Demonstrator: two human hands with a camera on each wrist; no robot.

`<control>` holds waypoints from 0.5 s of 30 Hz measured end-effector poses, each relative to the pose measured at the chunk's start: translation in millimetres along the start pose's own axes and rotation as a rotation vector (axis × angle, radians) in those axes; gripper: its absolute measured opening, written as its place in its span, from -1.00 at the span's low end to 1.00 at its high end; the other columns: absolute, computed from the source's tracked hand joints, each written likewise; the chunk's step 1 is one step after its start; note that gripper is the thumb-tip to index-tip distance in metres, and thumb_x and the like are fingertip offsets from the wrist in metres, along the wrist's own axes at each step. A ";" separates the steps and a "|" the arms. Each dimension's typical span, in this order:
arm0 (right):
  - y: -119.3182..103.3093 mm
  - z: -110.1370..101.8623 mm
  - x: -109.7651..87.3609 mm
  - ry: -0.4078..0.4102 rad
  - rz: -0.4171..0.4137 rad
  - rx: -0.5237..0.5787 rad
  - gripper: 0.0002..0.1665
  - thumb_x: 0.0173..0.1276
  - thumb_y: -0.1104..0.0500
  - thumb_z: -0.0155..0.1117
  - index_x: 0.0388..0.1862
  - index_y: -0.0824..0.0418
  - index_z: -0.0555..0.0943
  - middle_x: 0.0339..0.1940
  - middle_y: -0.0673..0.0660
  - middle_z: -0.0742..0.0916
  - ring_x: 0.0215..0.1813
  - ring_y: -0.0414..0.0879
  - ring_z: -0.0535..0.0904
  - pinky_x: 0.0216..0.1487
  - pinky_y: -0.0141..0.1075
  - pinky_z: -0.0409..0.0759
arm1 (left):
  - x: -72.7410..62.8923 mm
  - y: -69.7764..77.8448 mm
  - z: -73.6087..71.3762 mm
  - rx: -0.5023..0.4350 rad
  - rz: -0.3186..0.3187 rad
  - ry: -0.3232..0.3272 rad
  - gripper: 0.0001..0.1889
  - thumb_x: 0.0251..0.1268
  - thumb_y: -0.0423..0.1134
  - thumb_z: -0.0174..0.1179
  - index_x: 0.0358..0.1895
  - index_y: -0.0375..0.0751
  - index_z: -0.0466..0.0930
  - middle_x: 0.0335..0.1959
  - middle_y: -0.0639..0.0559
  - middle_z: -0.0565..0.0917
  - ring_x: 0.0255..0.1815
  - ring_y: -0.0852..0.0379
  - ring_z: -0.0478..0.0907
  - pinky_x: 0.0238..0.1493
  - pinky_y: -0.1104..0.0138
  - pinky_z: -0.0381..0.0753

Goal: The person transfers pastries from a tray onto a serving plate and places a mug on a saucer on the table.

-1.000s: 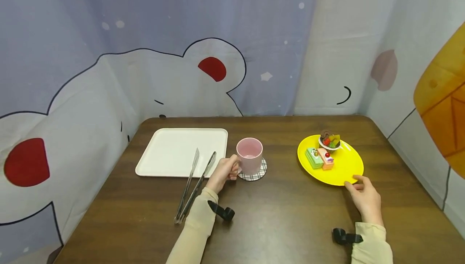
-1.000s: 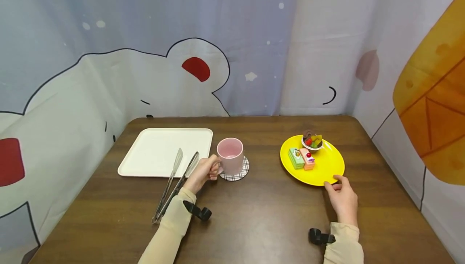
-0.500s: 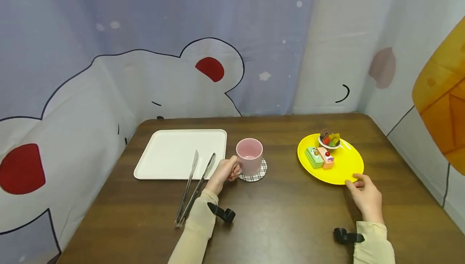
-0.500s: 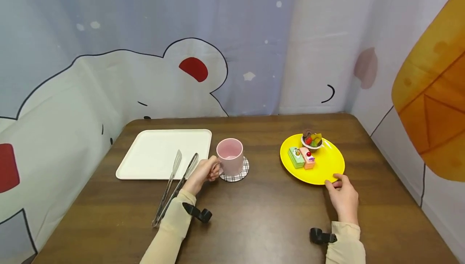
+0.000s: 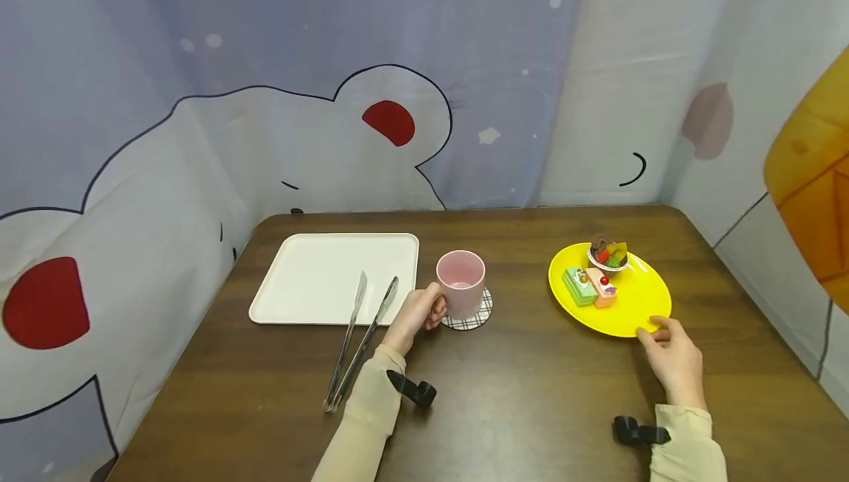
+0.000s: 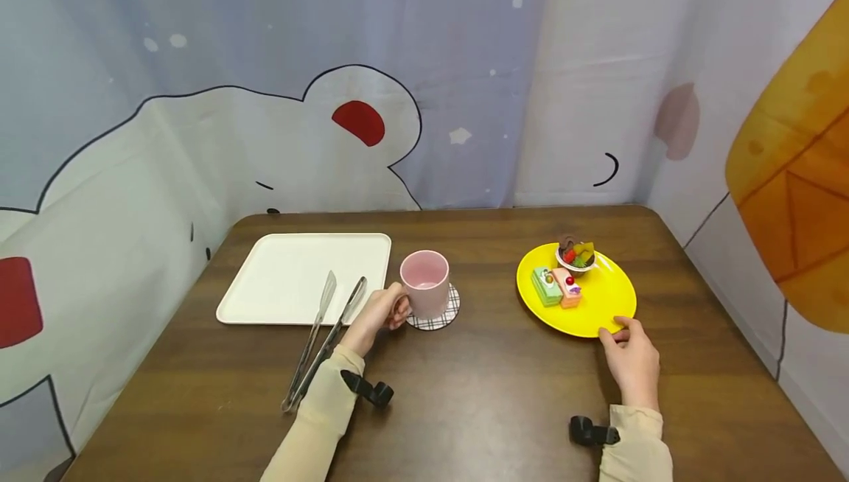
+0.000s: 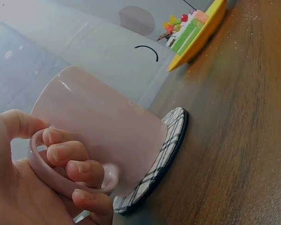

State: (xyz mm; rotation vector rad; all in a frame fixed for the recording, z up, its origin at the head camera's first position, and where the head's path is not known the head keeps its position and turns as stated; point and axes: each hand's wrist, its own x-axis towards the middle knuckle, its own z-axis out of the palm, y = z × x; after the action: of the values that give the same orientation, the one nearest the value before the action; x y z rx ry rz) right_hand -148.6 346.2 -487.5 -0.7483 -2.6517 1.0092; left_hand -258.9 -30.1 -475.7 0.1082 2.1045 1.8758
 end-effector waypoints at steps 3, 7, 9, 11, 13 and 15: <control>0.0 -0.1 -1.1 -0.011 0.003 -0.003 -0.45 0.42 0.08 0.09 0.23 0.43 0.37 -0.08 0.46 0.59 -0.11 0.26 0.58 -0.40 -0.41 0.36 | 0.1 0.2 -0.2 0.011 -0.001 0.000 -0.64 0.20 -0.09 -0.08 -0.73 -0.13 0.30 -0.81 0.13 0.31 -0.75 0.22 0.21 -0.68 0.45 0.21; -0.3 0.2 -2.6 -0.008 -0.005 -0.001 -0.47 0.42 0.08 0.09 0.21 0.43 0.40 -0.09 0.45 0.60 -0.12 0.26 0.58 -0.39 -0.40 0.37 | 0.4 0.3 -0.3 0.013 0.002 0.005 -0.64 0.20 -0.09 -0.07 -0.73 -0.14 0.30 -0.81 0.14 0.30 -0.75 0.22 0.22 -0.67 0.45 0.21; -0.6 -0.3 -3.4 -0.004 -0.005 -0.003 -0.48 0.41 0.08 0.09 0.19 0.43 0.41 -0.10 0.45 0.60 -0.12 0.25 0.59 -0.39 -0.40 0.36 | 0.5 0.5 0.4 0.014 -0.002 0.003 -0.64 0.20 -0.08 -0.07 -0.72 -0.14 0.29 -0.81 0.15 0.30 -0.74 0.22 0.22 -0.66 0.45 0.21; -1.0 -0.9 -4.0 -0.003 -0.003 -0.006 -0.49 0.41 0.08 0.09 0.18 0.43 0.42 -0.10 0.45 0.60 -0.12 0.25 0.59 -0.39 -0.40 0.36 | 0.5 0.5 1.0 0.016 -0.007 0.002 -0.64 0.20 -0.08 -0.07 -0.72 -0.13 0.29 -0.81 0.15 0.30 -0.74 0.22 0.22 -0.65 0.44 0.22; -1.2 -1.4 -4.3 -0.008 -0.001 -0.010 -0.49 0.41 0.08 0.09 0.18 0.43 0.42 -0.10 0.45 0.60 -0.13 0.26 0.59 -0.40 -0.40 0.36 | 0.0 0.3 1.6 0.016 -0.011 0.006 -0.65 0.19 -0.08 -0.07 -0.72 -0.13 0.30 -0.81 0.15 0.30 -0.74 0.22 0.22 -0.65 0.44 0.22; -1.2 -1.6 -4.3 -0.015 0.000 -0.012 -0.48 0.42 0.07 0.09 0.18 0.43 0.42 -0.09 0.46 0.60 -0.12 0.26 0.59 -0.40 -0.40 0.36 | -0.2 0.0 2.1 0.016 -0.009 0.009 -0.65 0.19 -0.09 -0.07 -0.72 -0.14 0.30 -0.81 0.15 0.30 -0.74 0.22 0.22 -0.65 0.45 0.22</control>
State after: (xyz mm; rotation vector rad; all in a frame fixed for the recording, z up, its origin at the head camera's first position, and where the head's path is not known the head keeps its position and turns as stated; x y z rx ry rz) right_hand -144.8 344.1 -485.5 -0.7468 -2.6729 1.0031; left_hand -258.1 -28.2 -475.9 0.0939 2.1220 1.8582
